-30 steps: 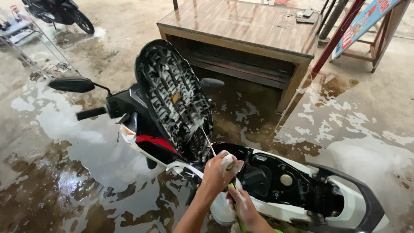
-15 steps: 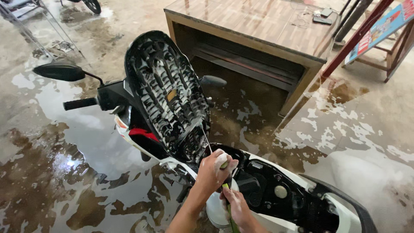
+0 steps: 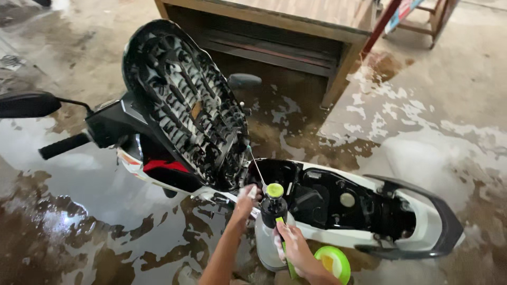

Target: The person scrubs the under-seat compartment and seat of a white scooter with a soapy sponge and a toothbrush, then sprays the seat with a handheld pressure sprayer. The scooter seat is lifted to access the storage area, and the person repeatedly scrubs and sprays the seat surface.

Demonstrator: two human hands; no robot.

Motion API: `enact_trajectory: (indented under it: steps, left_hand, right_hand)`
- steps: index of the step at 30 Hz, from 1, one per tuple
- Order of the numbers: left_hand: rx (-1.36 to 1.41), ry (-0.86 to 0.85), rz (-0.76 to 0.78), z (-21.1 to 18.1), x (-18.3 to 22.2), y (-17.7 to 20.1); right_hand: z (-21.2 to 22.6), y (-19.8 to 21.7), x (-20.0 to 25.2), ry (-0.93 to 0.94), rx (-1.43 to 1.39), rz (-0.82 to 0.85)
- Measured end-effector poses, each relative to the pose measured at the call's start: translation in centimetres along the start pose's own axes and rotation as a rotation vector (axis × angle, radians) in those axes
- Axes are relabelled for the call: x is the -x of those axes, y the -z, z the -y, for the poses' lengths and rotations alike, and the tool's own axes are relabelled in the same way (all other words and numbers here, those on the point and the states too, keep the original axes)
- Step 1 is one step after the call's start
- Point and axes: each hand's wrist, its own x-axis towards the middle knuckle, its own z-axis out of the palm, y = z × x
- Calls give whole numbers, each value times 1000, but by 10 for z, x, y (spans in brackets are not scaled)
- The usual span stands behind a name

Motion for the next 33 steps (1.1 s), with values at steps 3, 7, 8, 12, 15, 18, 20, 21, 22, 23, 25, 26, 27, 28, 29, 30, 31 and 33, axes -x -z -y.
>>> enact_trajectory:
  steps: [3, 7, 8, 12, 15, 18, 20, 21, 22, 23, 25, 26, 27, 28, 29, 30, 31, 33]
  left_hand:
    - [268, 240, 380, 37, -18, 15]
    - [514, 376, 324, 57, -31, 16]
    - [545, 345, 280, 59, -32, 16]
    - [439, 419, 240, 64, -30, 20]
    - [391, 397, 247, 75, -44, 16]
    - [360, 374, 225, 103, -34, 22]
    - [270, 399, 47, 101, -63, 13]
    - [283, 396, 57, 105, -65, 14]
    - [295, 394, 67, 107, -69, 15]
    - [302, 406, 83, 115, -63, 17]
    - [299, 344, 109, 126, -55, 25]
    - [298, 307, 125, 128, -56, 28]
    - [307, 240, 150, 129, -56, 32]
    - [317, 173, 177, 131, -56, 34]
    - [324, 114, 210, 133, -59, 38]
    - [328, 216, 168, 135, -63, 41]
    - [333, 313, 129, 135, -70, 40]
    - [316, 462, 81, 138, -76, 43]
  right_hand:
    - [1, -15, 2, 13, -4, 7]
    - [-9, -27, 4, 21, -72, -21]
    - [-14, -31, 7, 8, -72, -43]
    - [-29, -42, 6, -31, -91, -92]
    - [-27, -33, -8, -27, -116, -76]
    - [-39, -26, 2, -68, -97, -18]
    - [-23, -21, -16, -52, -63, 14]
    - [-22, -21, -16, -70, -53, 18]
    - [-20, -22, -17, -89, -42, 21]
    - [-25, -23, -12, -84, -18, 31]
    - [-25, -26, -13, -63, 34, 53]
    - [-24, -29, -14, -79, 35, 43]
    - [-24, -32, -13, -93, 29, 29]
    - [-24, -37, -12, -108, 23, 14]
    - [-28, -43, -12, -114, 10, -11]
    - [-31, -50, -12, -121, -4, -35]
    - [-31, -55, -13, -122, -13, -62]
    - [-34, -65, -16, -75, -60, -64]
